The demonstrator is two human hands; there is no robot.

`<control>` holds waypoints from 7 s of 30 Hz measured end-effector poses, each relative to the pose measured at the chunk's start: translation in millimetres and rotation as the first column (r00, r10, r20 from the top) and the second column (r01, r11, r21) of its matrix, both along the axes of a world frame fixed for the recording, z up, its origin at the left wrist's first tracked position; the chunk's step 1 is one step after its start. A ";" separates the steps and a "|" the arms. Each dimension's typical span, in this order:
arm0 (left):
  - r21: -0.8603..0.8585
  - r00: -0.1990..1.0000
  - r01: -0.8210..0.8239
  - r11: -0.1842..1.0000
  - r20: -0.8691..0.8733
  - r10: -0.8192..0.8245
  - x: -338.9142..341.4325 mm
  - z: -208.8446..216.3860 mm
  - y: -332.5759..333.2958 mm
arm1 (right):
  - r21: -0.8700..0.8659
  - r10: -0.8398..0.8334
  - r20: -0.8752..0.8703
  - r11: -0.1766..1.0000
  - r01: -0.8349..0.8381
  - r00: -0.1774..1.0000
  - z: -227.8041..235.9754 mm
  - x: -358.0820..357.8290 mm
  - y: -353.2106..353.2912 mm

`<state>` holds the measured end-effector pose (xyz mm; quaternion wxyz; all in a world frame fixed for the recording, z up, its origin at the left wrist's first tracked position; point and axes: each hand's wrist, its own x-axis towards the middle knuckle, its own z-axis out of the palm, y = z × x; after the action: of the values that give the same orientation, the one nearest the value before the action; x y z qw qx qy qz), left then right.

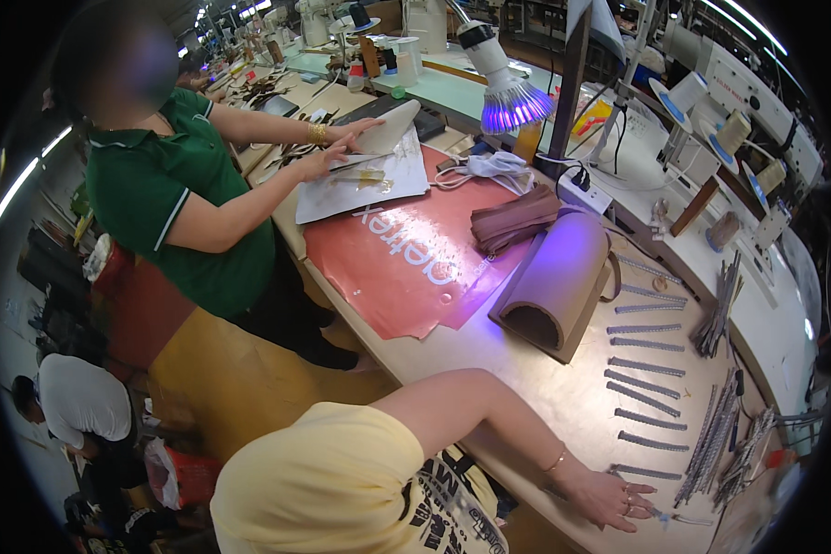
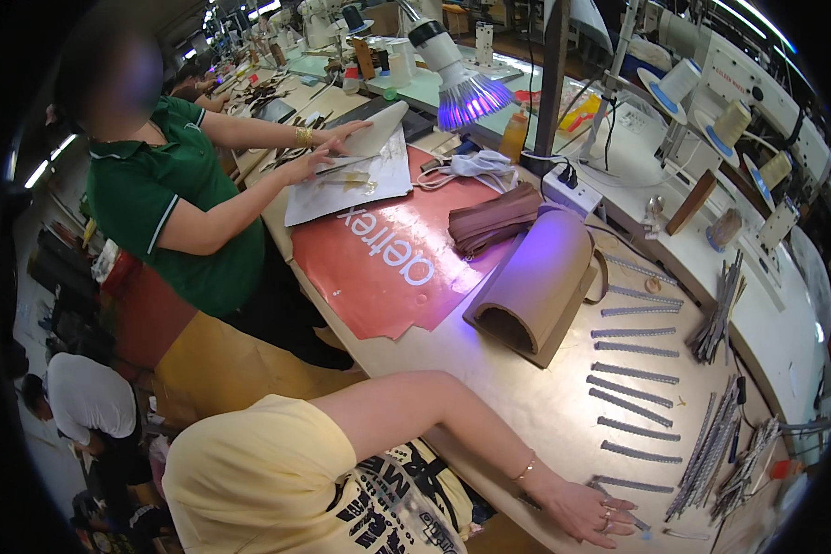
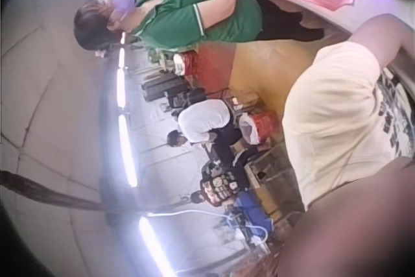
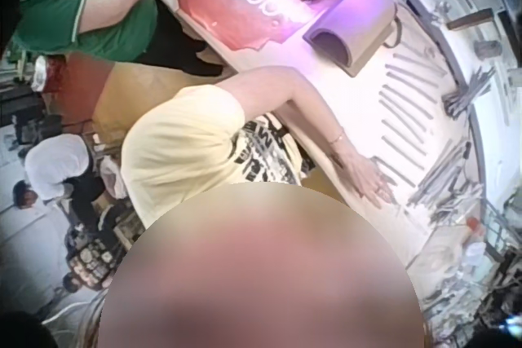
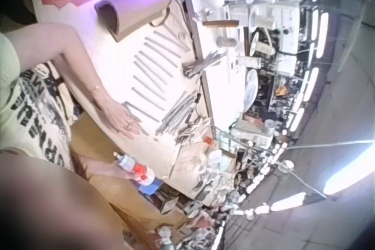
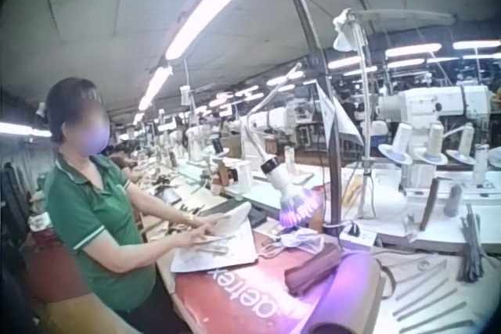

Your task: The person applies glue from a squeeze bottle onto multiple short silver cords laid on a worktable. They pick up each cord, apply glue along its length, and place it back down in a row. The person briefly walks away to discard a plastic bag and returns to continue the task.

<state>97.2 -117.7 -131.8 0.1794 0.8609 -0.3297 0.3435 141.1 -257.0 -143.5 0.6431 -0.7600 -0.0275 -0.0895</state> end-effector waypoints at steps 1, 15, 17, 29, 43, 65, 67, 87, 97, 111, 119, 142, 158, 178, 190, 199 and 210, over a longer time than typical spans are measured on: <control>-0.044 1.000 0.022 0.999 0.008 -0.021 -7.3 8.6 3.2 | -0.002 0.035 -0.017 0.999 -0.035 0.999 2.4 -2.1 1.6; -0.204 0.434 -0.889 0.409 -0.093 0.896 -305.4 57.8 126.8 | 0.000 0.870 -0.493 0.007 -1.000 0.007 126.1 -39.3 52.9; -0.239 0.235 -0.951 0.194 -0.157 0.959 -329.4 55.1 133.5 | -0.083 0.823 -0.546 -0.242 -0.967 -0.159 145.1 -54.9 91.2; -0.110 -0.298 -0.931 -0.348 -0.318 0.900 -411.5 18.8 151.8 | -0.895 0.940 -0.342 -0.317 -0.314 0.023 121.9 -85.9 199.6; -0.261 -0.199 -0.907 -0.330 -0.425 0.883 -410.9 16.8 231.1 | -0.795 0.849 -0.313 -0.480 -0.371 -0.427 233.0 -125.8 336.1; -0.593 -0.083 -0.559 -0.579 -0.655 0.751 -475.4 39.6 226.9 | 0.785 0.756 -0.274 -0.181 -0.593 -0.595 61.2 -436.3 658.8; -0.601 -0.089 -0.532 -0.597 -0.661 0.745 -473.2 45.1 220.3 | 0.864 0.722 -0.168 -0.221 -0.453 -0.671 53.8 -445.5 666.8; -0.105 -0.203 -0.816 -0.568 -0.869 0.452 -422.2 -11.2 60.1 | 0.643 0.976 -0.085 -0.101 -0.759 -0.202 143.5 -504.0 705.9; -0.059 -0.249 -0.891 -0.451 -0.767 0.592 -444.9 -21.8 33.8 | 0.473 0.896 -0.290 -0.173 -0.864 -0.337 65.9 -397.1 763.0; -0.322 -0.233 -0.750 -0.578 -0.689 0.686 -558.4 17.2 3.6 | 0.323 0.906 -0.400 -0.001 -0.946 -0.138 92.0 -326.0 657.1; -0.569 0.034 -0.657 -0.495 -0.678 0.734 -609.0 64.5 16.9 | 0.551 0.930 -0.231 -0.117 -0.826 -0.286 110.7 -315.5 536.4; -0.748 0.195 0.390 -0.537 -0.503 0.842 -650.0 60.2 -156.1 | 0.000 0.024 -0.150 -1.000 -0.024 -0.988 143.0 -708.5 171.5; -0.487 0.286 0.744 -0.458 -0.387 0.876 -693.2 -83.6 -183.1 | -0.670 -0.671 0.188 -0.621 0.406 -0.717 73.4 -764.5 151.9; -0.293 -0.063 0.932 0.214 0.451 0.890 -676.5 -76.6 -127.1 | -0.153 -0.059 0.140 -0.988 0.037 -0.988 -2.1 -728.7 215.9; -0.565 -0.406 0.821 0.084 -0.474 0.781 -785.4 63.0 -107.0 | 0.224 0.209 -0.339 -0.929 -0.294 -0.917 94.9 -868.4 159.4; -0.448 -0.508 0.857 0.254 -0.653 0.562 -866.6 74.1 -272.6 | 0.355 -0.609 -0.459 -0.793 0.495 -0.647 103.9 -1016.8 62.4; -0.535 -0.543 0.833 0.140 -0.745 0.388 -1216.3 -133.9 -531.0 | -0.476 -0.590 -0.041 -0.698 0.535 -0.806 -28.0 -1297.6 -240.3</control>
<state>-1119.1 -648.7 -265.7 0.0857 0.3499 -0.5204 -0.7742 -1156.5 -497.2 -171.5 0.0776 -0.3161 0.8395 -0.4350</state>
